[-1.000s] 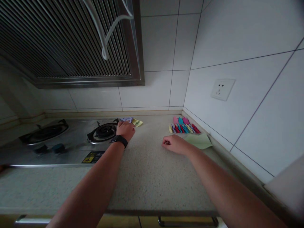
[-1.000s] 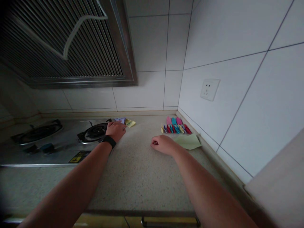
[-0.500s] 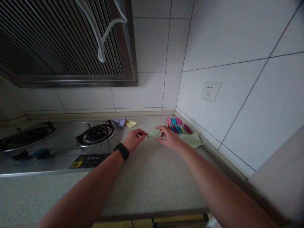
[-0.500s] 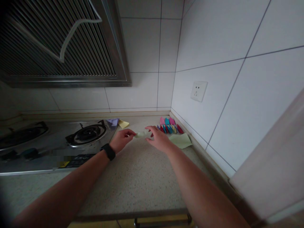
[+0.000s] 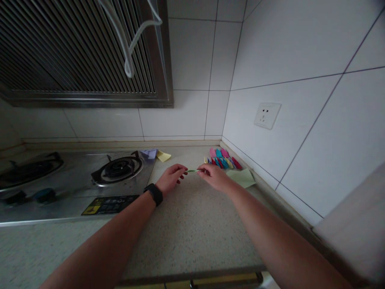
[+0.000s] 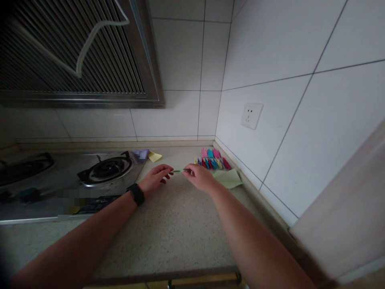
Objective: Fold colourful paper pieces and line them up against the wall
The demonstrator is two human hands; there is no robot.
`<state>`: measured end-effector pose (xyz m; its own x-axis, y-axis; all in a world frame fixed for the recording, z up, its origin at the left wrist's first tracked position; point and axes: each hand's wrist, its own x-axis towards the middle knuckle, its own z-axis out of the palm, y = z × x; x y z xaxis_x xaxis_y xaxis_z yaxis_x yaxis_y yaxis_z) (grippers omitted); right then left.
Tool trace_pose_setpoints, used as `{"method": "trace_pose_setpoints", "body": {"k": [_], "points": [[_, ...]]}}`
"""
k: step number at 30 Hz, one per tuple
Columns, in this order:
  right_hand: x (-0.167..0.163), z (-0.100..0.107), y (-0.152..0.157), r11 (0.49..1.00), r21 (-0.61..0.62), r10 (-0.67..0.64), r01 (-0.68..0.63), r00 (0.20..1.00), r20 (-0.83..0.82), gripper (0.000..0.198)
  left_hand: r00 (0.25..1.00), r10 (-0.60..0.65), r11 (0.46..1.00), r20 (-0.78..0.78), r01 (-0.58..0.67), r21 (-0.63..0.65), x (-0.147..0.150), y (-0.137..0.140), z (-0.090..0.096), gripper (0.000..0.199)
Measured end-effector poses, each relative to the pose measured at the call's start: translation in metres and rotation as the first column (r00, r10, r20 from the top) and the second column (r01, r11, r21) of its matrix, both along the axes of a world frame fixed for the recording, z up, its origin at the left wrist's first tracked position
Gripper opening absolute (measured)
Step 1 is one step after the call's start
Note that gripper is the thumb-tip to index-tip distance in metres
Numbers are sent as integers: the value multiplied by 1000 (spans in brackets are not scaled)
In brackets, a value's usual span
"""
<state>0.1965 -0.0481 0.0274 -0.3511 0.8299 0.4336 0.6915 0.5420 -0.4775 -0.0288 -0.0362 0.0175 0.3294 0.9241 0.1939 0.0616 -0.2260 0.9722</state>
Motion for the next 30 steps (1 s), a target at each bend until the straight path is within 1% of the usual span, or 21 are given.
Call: {"method": "trace_pose_setpoints", "body": {"k": [5, 10, 14, 19, 25, 30], "points": [[0, -1, 1, 1000, -31, 1, -1, 1000, -2, 27, 1000, -15, 999, -17, 16, 32, 1, -2, 1, 32], [2, -1, 2, 1000, -21, -10, 9, 999, -30, 28, 999, -35, 997, -23, 36, 63, 2, 2, -7, 32], [3, -1, 2, 999, -32, -10, 9, 1000, -22, 29, 999, -37, 997, -41, 39, 67, 2, 5, -11, 32], [4, -3, 2, 998, -59, 5, -7, 1000, -25, 30, 998, -19, 997, -52, 23, 77, 1, 5, -9, 33], [5, -4, 4, 997, -55, 46, -50, 997, -58, 31, 998, -3, 996, -68, 9, 86, 2, 2, -5, 35], [6, -4, 3, 997, -51, 49, -52, 997, -59, 30, 997, -12, 995, -82, 20, 97, 2, 3, -7, 36]]}}
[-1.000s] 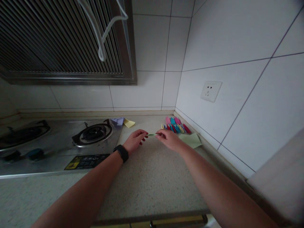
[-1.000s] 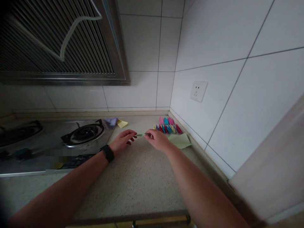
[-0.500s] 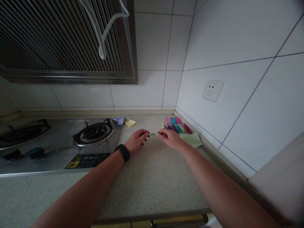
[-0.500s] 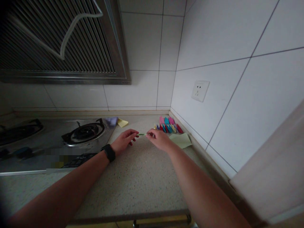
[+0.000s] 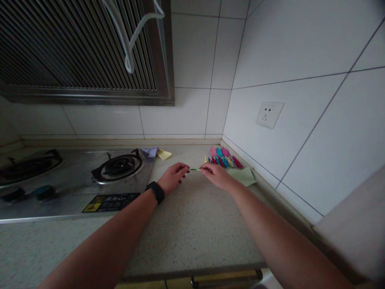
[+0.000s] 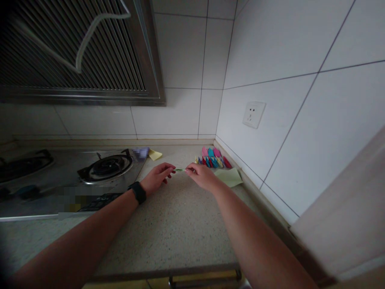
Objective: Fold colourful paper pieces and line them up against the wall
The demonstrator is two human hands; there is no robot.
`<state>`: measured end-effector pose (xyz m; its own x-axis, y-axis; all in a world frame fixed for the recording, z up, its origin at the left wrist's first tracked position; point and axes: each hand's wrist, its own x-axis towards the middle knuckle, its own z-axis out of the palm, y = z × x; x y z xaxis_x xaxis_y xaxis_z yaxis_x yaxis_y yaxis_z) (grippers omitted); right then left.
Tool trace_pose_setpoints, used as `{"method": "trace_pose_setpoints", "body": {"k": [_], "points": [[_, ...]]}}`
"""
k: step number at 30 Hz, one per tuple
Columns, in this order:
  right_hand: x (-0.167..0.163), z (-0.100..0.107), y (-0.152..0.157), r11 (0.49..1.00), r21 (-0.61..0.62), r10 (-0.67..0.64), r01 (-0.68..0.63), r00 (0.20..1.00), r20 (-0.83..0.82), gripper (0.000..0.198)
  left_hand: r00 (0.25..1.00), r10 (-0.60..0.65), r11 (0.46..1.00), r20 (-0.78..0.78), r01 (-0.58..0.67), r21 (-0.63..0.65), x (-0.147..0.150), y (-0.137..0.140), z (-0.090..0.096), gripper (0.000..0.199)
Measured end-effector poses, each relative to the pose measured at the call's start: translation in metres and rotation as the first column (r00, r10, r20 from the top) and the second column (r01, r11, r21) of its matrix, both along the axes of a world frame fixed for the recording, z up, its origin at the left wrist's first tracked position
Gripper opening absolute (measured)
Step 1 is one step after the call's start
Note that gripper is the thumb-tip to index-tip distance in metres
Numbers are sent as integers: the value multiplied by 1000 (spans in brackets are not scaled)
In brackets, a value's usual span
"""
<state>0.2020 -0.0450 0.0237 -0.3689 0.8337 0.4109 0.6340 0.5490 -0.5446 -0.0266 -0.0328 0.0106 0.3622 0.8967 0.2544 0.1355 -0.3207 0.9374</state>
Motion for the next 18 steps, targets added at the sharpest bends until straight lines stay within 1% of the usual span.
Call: {"method": "trace_pose_setpoints", "body": {"k": [5, 13, 18], "points": [[0, 1, -1, 1000, 16, -11, 11, 1000, 15, 28, 1000, -3, 1000, -6, 3, 10, 0, 3, -4, 35], [0, 0, 0, 1000, 6, -13, 13, 1000, 14, 28, 1000, -8, 1000, 1, 8, 4, 0, 2, -3, 34], [0, 1, 0, 1000, 22, -6, 6, 1000, 14, 28, 1000, -14, 1000, -13, 14, 13, 0, 1, -3, 33]]}}
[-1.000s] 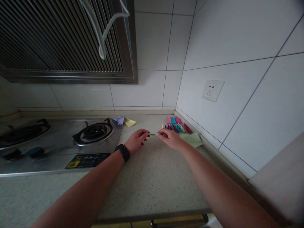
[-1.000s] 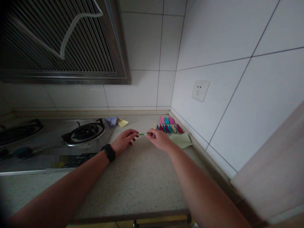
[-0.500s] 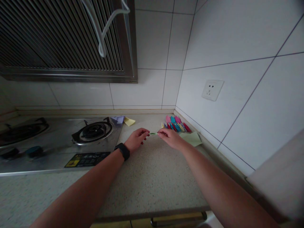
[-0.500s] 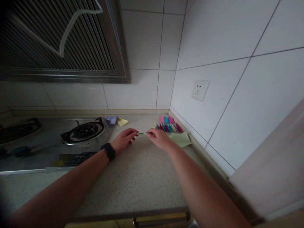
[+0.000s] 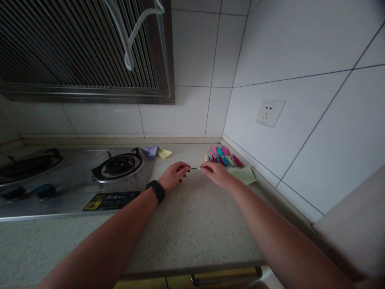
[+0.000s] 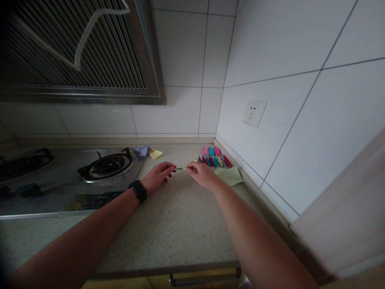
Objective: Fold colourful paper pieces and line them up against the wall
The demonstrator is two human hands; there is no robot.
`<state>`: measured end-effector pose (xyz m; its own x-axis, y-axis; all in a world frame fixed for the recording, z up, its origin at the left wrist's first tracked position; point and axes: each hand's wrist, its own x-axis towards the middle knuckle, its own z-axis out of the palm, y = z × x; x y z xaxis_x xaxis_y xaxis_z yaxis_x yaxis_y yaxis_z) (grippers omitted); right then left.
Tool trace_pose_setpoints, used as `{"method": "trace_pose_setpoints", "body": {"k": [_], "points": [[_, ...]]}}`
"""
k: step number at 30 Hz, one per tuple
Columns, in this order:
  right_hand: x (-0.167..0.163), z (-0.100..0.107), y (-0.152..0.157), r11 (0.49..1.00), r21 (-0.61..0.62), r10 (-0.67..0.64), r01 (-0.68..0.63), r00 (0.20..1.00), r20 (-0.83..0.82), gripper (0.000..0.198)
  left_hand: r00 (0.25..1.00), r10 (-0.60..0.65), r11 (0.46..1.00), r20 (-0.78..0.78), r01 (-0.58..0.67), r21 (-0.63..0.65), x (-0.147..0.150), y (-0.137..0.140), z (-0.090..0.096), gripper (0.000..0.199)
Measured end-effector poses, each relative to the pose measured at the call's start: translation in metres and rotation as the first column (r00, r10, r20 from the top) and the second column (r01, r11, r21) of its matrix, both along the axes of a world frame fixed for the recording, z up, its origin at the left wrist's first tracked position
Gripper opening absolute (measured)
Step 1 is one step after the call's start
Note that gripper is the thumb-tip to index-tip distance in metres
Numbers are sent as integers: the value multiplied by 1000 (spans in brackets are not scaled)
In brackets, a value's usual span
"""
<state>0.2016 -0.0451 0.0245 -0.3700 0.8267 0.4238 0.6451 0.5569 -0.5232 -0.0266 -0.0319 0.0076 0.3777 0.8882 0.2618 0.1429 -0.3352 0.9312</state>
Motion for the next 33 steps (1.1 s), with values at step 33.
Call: {"method": "trace_pose_setpoints", "body": {"k": [33], "points": [[1, -1, 0, 1000, 17, -18, 18, 999, -36, 25, 999, 37, 999, -9, -37, -30, -1, 0, 1, 33]]}}
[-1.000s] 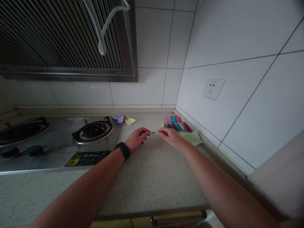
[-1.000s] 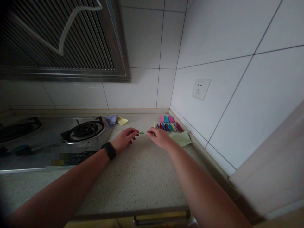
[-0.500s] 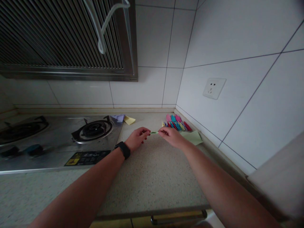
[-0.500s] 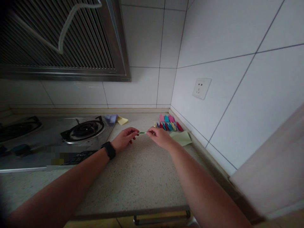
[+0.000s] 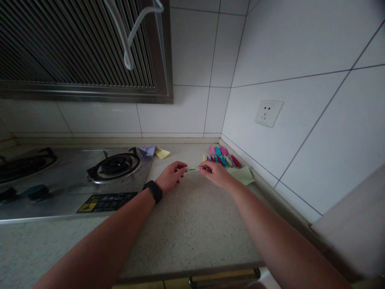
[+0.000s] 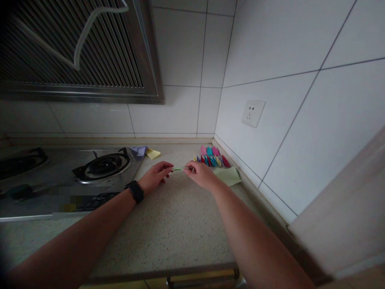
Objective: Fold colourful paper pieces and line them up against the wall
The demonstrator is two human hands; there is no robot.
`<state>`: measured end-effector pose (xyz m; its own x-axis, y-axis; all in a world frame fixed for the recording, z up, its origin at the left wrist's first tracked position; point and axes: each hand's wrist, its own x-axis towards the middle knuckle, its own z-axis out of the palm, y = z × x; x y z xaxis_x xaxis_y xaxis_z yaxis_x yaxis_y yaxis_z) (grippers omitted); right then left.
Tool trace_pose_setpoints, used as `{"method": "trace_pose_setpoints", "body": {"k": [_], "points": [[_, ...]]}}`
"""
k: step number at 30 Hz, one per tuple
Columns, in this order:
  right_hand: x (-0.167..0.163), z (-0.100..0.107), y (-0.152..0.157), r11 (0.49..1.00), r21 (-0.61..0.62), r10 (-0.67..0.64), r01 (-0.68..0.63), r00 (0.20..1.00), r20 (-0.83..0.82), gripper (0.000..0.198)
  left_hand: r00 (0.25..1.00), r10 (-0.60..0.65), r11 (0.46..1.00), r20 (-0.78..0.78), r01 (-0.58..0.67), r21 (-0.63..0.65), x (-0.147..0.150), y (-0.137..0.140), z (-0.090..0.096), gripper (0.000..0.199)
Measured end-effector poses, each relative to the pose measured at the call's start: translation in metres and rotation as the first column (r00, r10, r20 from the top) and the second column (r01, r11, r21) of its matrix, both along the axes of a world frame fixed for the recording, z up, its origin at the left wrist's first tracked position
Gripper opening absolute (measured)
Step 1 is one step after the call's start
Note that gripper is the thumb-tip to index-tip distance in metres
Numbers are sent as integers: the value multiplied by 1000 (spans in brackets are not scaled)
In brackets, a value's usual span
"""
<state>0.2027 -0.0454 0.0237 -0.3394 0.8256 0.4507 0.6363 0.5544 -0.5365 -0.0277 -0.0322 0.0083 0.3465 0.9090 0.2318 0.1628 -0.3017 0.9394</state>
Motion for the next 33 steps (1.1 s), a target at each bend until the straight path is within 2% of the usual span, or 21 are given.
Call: {"method": "trace_pose_setpoints", "body": {"k": [8, 21, 33], "points": [[1, -1, 1, 1000, 2, -19, 19, 1000, 14, 25, 998, 66, 997, -18, -66, -35, -1, 0, 3, 28], [0, -2, 1, 999, 42, 2, -2, 1000, -2, 17, 993, 112, 993, -43, -109, 50, -3, 4, 2, 21], [1, -1, 3, 994, 113, -1, -2, 1000, 24, 8, 996, 61, 995, -70, -56, 78, -4, 3, 2, 26]]}}
